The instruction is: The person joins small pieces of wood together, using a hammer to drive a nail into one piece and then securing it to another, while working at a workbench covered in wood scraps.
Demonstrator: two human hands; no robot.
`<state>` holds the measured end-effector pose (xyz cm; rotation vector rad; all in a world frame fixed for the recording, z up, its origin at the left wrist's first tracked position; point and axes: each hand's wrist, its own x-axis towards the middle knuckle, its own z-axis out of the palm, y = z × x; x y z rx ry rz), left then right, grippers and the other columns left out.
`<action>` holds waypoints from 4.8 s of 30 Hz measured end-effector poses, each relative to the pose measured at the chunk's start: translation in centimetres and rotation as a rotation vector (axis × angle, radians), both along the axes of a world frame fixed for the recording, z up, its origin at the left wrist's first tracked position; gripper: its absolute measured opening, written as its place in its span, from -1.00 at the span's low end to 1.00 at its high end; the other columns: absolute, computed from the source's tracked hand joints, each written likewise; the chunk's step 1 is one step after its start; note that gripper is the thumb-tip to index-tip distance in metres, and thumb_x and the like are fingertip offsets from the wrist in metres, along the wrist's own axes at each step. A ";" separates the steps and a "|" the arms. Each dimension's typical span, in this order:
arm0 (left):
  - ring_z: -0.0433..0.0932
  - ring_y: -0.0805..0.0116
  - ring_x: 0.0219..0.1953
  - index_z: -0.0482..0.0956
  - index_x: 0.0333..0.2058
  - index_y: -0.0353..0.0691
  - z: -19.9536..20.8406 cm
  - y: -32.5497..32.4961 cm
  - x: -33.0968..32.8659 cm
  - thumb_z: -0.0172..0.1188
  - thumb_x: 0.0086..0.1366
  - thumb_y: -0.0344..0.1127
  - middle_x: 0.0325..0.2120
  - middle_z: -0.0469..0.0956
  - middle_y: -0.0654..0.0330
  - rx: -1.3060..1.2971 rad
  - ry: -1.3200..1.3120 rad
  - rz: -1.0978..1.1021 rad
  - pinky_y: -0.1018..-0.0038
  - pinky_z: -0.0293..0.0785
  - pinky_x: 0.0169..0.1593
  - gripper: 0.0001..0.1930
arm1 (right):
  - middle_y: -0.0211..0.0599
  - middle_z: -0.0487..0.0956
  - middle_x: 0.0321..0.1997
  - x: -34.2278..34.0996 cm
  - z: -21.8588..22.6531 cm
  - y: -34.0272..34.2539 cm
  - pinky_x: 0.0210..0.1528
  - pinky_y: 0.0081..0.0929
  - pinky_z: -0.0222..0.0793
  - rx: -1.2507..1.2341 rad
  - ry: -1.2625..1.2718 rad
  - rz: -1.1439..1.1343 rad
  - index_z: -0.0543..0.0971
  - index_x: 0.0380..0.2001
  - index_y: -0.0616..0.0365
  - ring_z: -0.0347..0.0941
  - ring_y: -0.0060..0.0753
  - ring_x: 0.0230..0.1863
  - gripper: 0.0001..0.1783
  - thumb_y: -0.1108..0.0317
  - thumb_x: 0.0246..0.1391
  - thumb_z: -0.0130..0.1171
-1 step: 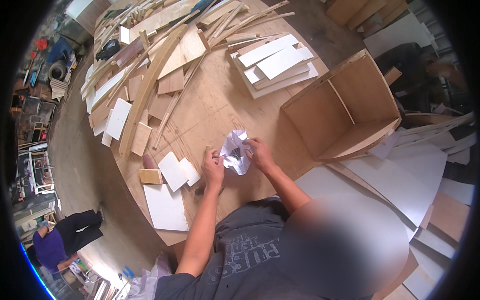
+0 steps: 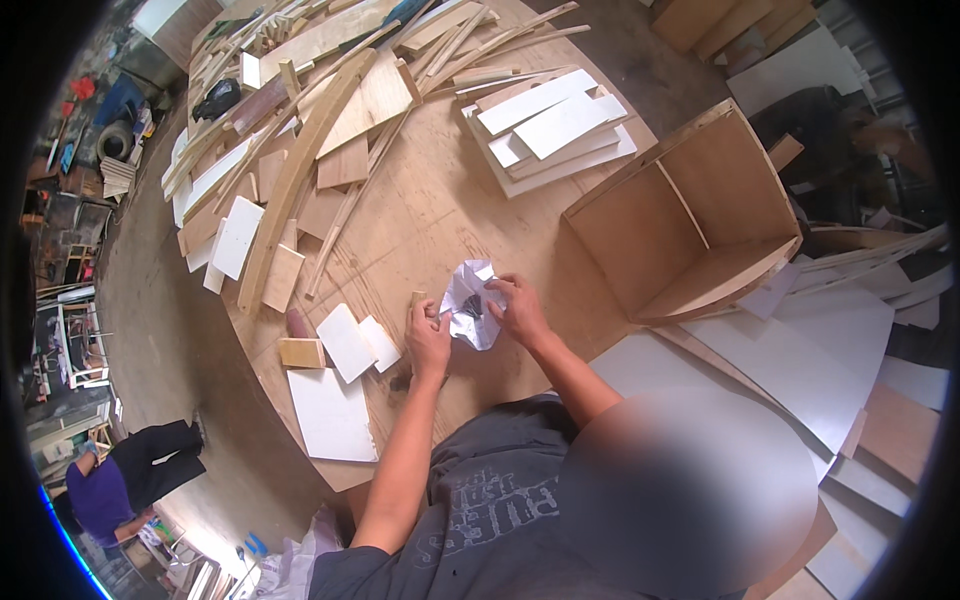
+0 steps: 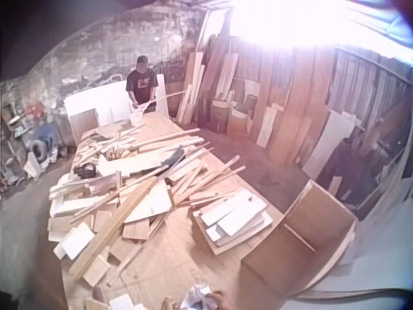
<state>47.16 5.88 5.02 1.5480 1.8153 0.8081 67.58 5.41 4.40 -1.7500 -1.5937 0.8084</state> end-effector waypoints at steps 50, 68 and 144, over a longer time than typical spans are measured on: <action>-0.19 -0.38 0.58 0.12 0.51 -0.25 -1.0 -21.3 -32.1 0.60 -0.02 0.27 0.53 -0.19 -0.40 0.030 0.396 -0.025 -0.18 -0.12 0.54 0.27 | -0.47 0.53 -0.36 -30.8 4.0 -12.5 -0.33 -0.53 0.40 -0.627 1.145 -0.479 0.58 -0.04 0.16 0.43 -0.55 -0.42 -0.79 0.31 0.41 0.08; -0.01 -0.31 0.55 0.41 0.35 -0.27 -0.6 -15.7 -29.3 0.60 0.05 0.12 0.50 0.04 -0.30 0.058 0.236 -0.219 -0.16 -0.02 0.53 -0.01 | -0.11 0.68 -0.28 -32.4 -1.7 -3.7 -0.13 -0.20 0.41 -0.490 0.290 -0.493 0.74 -0.21 0.29 0.59 -0.18 -0.19 -0.35 -0.23 0.24 0.32; 0.70 0.21 0.05 0.55 0.23 -0.27 3.0 -5.6 -23.7 0.28 0.43 -0.29 0.01 0.72 0.03 -0.160 -0.229 0.019 0.25 0.57 0.19 -0.56 | 0.14 0.35 0.35 -24.1 2.5 7.0 -0.01 0.02 0.64 -0.154 -0.361 0.011 0.31 0.29 0.29 0.60 0.24 0.08 0.03 -0.01 -0.12 0.59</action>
